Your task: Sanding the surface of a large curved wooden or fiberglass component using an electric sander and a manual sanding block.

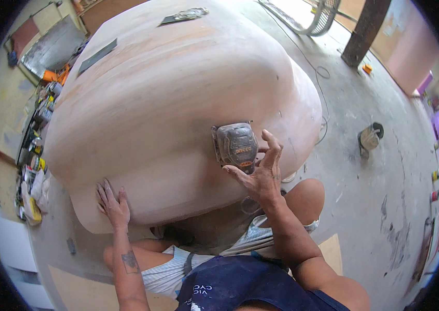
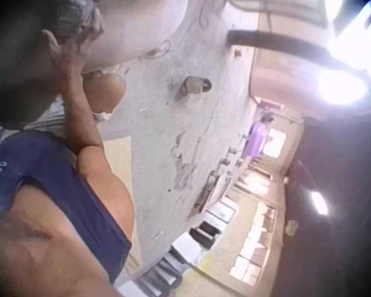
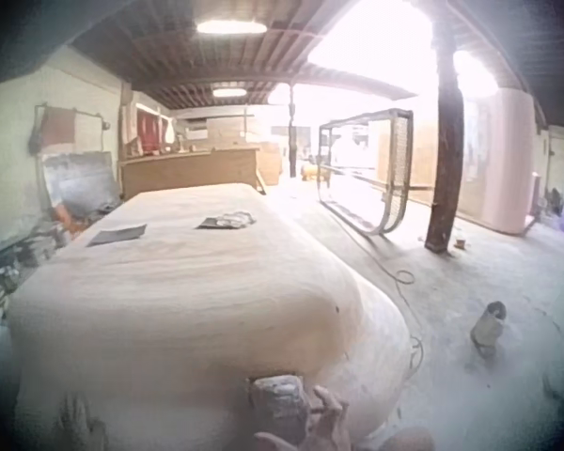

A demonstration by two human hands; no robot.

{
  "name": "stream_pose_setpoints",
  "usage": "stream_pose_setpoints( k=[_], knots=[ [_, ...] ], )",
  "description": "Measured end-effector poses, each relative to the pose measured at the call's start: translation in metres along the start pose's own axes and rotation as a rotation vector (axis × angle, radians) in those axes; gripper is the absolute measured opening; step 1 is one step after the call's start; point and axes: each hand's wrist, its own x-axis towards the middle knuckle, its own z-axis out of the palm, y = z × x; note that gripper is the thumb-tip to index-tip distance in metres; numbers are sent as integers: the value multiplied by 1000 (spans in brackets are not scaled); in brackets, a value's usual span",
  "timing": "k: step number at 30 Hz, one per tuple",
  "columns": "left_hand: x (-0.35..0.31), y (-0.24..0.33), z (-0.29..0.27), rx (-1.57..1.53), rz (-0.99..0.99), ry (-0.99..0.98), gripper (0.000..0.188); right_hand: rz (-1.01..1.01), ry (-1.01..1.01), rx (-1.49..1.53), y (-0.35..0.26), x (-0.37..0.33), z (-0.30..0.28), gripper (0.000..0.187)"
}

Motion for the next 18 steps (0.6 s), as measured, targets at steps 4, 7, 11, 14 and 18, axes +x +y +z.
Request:
stream_pose_setpoints(
  k=[4,7,11,14,18],
  knots=[
    [2,0,-3,-3,-37,-28,75,-174,-125,-291,-26,16,6,95],
    [2,6,-7,-44,-36,-41,75,-208,-107,-174,-18,25,2,92],
    [6,4,-13,-90,-74,-82,76,208,-189,336,-22,41,-23,82],
    [9,16,-21,-69,-58,-105,78,-65,-71,245,-9,51,-57,81],
    [4,4,-10,-64,-41,-78,80,114,-37,153,-37,46,-82,81]
  ],
)
